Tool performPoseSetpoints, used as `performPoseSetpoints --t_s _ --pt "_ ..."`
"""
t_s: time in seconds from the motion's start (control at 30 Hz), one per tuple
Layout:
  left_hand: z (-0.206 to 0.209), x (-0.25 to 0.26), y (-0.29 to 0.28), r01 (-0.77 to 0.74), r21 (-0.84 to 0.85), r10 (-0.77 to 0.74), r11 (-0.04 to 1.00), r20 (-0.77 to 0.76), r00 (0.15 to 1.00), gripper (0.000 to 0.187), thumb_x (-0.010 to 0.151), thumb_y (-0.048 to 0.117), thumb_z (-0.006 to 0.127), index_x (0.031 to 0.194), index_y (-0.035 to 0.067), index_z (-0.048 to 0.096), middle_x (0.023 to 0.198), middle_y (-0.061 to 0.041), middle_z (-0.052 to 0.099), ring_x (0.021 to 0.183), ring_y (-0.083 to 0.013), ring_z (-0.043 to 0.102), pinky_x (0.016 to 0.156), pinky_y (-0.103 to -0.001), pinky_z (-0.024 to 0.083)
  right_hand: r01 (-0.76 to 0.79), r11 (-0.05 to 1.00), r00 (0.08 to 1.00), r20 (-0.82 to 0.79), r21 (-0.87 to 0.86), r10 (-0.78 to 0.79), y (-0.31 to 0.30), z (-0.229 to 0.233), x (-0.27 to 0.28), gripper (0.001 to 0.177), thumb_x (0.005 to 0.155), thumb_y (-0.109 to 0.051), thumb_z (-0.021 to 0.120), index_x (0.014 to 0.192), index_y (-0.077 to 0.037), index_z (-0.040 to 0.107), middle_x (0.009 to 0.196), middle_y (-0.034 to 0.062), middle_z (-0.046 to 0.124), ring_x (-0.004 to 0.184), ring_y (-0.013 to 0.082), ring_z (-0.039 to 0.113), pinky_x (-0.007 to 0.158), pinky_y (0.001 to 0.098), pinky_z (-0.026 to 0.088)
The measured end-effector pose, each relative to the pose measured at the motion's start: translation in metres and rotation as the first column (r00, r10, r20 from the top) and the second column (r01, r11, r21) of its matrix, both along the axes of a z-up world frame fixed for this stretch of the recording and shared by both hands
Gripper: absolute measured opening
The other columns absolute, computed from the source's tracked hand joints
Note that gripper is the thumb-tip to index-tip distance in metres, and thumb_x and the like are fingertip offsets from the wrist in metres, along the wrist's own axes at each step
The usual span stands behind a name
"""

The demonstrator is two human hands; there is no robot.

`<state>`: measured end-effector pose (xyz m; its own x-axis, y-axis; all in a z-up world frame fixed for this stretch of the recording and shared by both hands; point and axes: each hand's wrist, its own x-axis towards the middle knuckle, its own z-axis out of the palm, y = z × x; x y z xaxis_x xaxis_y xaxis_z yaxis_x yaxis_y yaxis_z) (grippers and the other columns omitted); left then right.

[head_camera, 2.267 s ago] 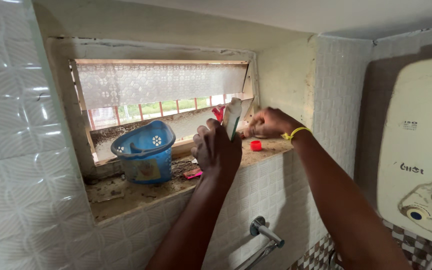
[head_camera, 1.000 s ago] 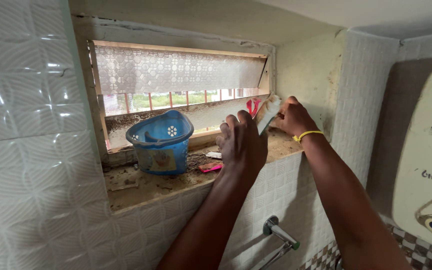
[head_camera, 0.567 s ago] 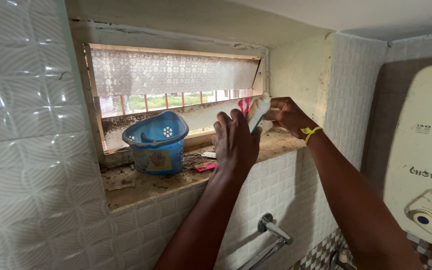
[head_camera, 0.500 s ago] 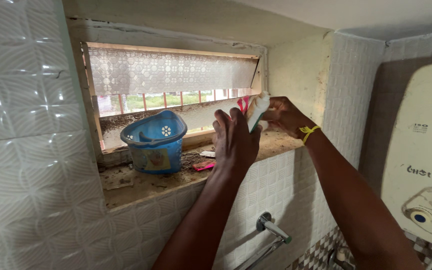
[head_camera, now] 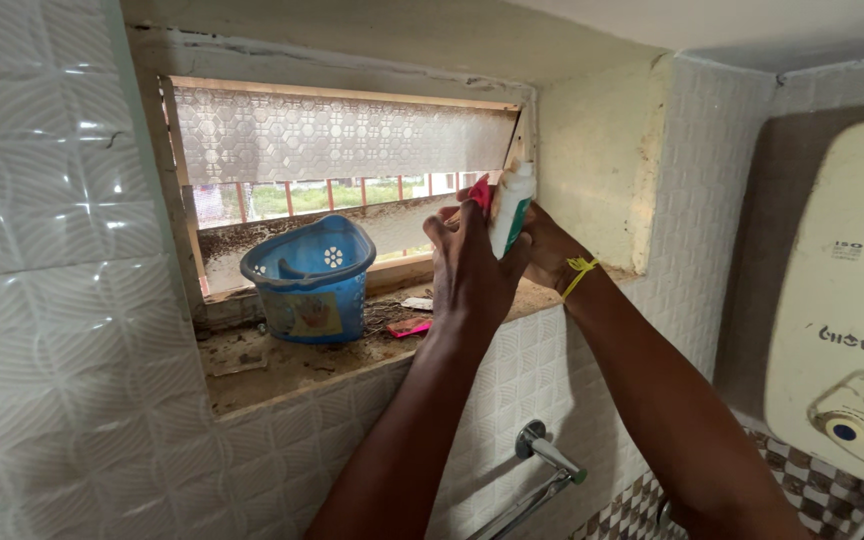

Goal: The person retrieves various bathroom items from a window ledge, including a hairbrush, razor, and containers, and places them into a hanging mesh bag. They also handle a plastic container and a tube of cream, moving them between the ledge and the bag.

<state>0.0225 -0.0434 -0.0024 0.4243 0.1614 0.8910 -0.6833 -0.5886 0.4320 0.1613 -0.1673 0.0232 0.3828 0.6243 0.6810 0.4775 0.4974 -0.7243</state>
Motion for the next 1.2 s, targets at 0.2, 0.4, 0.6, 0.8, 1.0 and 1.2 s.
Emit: performPoseSetpoints --t_s 0.2,0.4,0.6,0.8,1.0,1.2 --pt "-0.002 0.007 -0.001 -0.020 0.034 0.019 0.999 0.050 0.999 0.070 0.081 0.029 0.083 0.136 0.007 0.045 0.125 -0.038 0.044 0.113 -0.0599 0.056 0.080 -0.058 0.058 -0.087 0.996 0.996 -0.020 -0.031 0.086 -0.008 -0.001 -0.007 0.046 0.104 -0.019 0.049 0.145 0.001 0.052 0.140 0.0196 0.063 0.126 0.0256 0.065 0.110 0.0384 0.052" --pt "0.000 0.008 0.000 0.044 0.040 -0.043 0.998 -0.008 0.999 0.074 0.082 0.029 0.081 0.139 0.006 0.040 0.127 -0.035 0.041 0.112 -0.0587 0.059 0.079 -0.055 0.061 -0.032 0.999 0.986 -0.166 -0.007 0.030 -0.017 -0.007 0.032 0.042 0.104 -0.012 0.046 0.142 0.004 0.053 0.132 0.0211 0.065 0.117 0.0272 0.067 0.103 0.0405 0.055" --pt "0.000 0.002 -0.003 0.062 0.024 -0.060 0.998 -0.084 0.995 0.073 0.080 0.028 0.079 0.139 0.007 0.042 0.125 -0.029 0.043 0.099 -0.0490 0.066 0.075 -0.053 0.062 0.046 0.999 0.999 0.000 -0.014 -0.047 -0.023 -0.015 0.038 0.038 0.104 -0.007 0.046 0.138 0.007 0.055 0.132 0.0195 0.065 0.117 0.0261 0.067 0.103 0.0404 0.055" --pt "-0.004 0.017 0.000 0.003 0.170 -0.029 0.986 0.146 0.989 0.069 0.081 0.025 0.081 0.137 0.002 0.048 0.097 -0.016 0.070 0.121 -0.0488 0.048 0.089 -0.060 0.053 -0.098 0.995 0.993 -0.068 0.014 0.099 -0.008 -0.002 0.002 0.048 0.105 -0.020 0.045 0.142 0.009 0.052 0.131 0.0256 0.065 0.117 0.0307 0.068 0.105 0.0427 0.054" --pt "-0.002 0.015 -0.002 0.058 0.138 -0.049 0.989 -0.065 0.997 0.064 0.081 0.028 0.078 0.134 0.005 0.050 0.108 -0.019 0.058 0.120 -0.0409 0.049 0.083 -0.054 0.059 -0.186 0.982 0.979 -0.088 -0.044 0.182 -0.002 0.008 -0.045 0.062 0.099 -0.033 0.045 0.148 0.006 0.046 0.129 0.0276 0.065 0.118 0.0316 0.069 0.106 0.0421 0.054" --pt "-0.005 0.009 0.000 -0.040 0.028 0.039 0.999 0.061 0.997 0.067 0.082 0.025 0.077 0.141 0.010 0.048 0.115 -0.022 0.047 0.102 -0.0471 0.057 0.078 -0.059 0.057 -0.184 0.983 0.982 -0.057 -0.029 0.182 0.007 0.004 -0.003 0.057 0.096 -0.028 0.052 0.143 0.004 0.050 0.126 0.0242 0.067 0.115 0.0300 0.068 0.102 0.0418 0.054"
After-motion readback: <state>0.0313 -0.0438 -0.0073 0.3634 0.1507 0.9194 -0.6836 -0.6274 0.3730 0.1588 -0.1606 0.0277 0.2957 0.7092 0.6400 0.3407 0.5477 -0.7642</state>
